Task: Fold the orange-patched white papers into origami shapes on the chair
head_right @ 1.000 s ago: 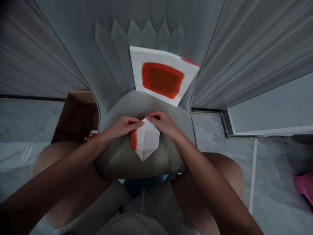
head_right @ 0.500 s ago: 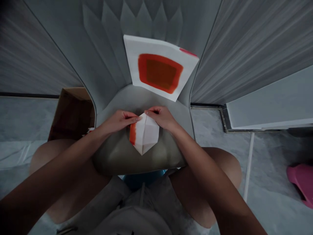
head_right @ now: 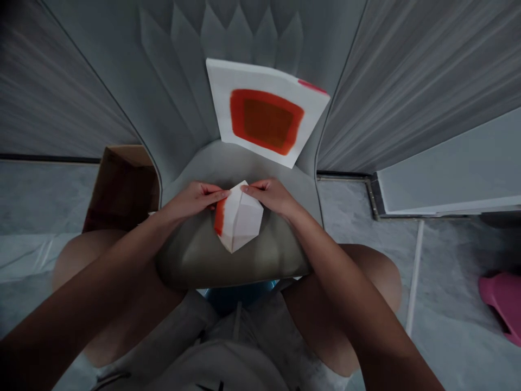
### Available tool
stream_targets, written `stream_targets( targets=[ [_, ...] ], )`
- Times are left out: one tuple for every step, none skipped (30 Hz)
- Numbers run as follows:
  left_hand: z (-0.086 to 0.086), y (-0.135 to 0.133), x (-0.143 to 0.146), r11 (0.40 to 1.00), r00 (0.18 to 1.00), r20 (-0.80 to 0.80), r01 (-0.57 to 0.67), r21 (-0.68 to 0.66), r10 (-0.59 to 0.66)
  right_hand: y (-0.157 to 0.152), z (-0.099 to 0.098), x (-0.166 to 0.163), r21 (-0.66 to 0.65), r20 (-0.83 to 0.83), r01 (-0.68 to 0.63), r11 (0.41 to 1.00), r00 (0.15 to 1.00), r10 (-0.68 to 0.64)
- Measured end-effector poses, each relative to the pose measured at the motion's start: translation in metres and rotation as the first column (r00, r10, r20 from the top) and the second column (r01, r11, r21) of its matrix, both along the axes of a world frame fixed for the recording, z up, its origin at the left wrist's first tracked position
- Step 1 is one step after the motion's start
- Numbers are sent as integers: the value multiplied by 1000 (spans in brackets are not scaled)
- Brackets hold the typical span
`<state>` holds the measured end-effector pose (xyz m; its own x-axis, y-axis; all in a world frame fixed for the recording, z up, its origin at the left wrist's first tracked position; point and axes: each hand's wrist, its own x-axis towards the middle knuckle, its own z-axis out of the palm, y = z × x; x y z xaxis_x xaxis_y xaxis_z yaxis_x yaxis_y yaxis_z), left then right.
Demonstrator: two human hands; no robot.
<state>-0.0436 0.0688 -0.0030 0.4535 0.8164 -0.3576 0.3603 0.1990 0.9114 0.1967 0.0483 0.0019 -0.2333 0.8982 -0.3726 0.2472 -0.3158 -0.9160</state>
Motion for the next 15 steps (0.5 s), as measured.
stream_targets(
  targets=[
    [-2, -1, -2, 1000, 1000, -9, -6, 19, 6, 0, 0, 0, -12, -3, -21, 1000, 1000, 21],
    [-4, -1, -3, 999, 1000, -19, -11, 41, 12, -1, -1, 1, -21, -9, -38, 999, 999, 38],
    [-6, -2, -3, 998, 1000, -27, -13, 58, 14, -1, -1, 1, -28, -19, -44, 999, 999, 43],
    [-7, -2, -3, 998, 1000, -28, -8, 68, 10, -2, -2, 1, -30, -32, -38, 999, 999, 37],
    [-8, -3, -3, 998, 1000, -22, -3, 70, 4, -2, -2, 1, -32, -44, -26, 999, 999, 25],
    [-8, -3, -3, 998, 1000, -13, 2, 63, -1, -3, -2, 1, -32, -49, -8, 999, 999, 7],
    [-8, -2, -2, 999, 1000, -4, 7, 52, -7, -3, -2, 1, -34, -48, 13, 999, 999, -15],
    [-7, -2, -2, 999, 1000, 2, 11, 37, -11, -3, -1, 1, -34, -43, 32, 999, 999, -33],
    [-6, -1, -1, 1000, 1000, 3, 11, 25, -11, -3, 1, 2, -35, -38, 39, 999, 998, -40],
    [-6, 0, -1, 1000, 1000, 2, 10, 17, -10, -3, 2, 4, -38, -36, 27, 999, 999, -29],
    [-5, 0, -1, 1000, 1000, -1, 7, 14, -7, -3, 4, 6, -42, -34, -3, 999, 999, 2],
    [-6, 1, -1, 1000, 1000, -3, 0, 18, 0, -2, 6, 8, -48, -29, -48, 998, 998, 47],
    [-6, 1, -1, 1000, 1000, -4, -10, 27, 10, -2, 8, 11, -55, -19, -98, 994, 995, 97],
    [-7, 1, -1, 999, 1000, -5, -22, 39, 22, -2, 9, 13, -60, -6, -139, 988, 990, 139],
    [-8, 0, -1, 998, 999, -9, -33, 53, 33, -2, 11, 16, -63, 9, -166, 984, 986, 167]
  ],
)
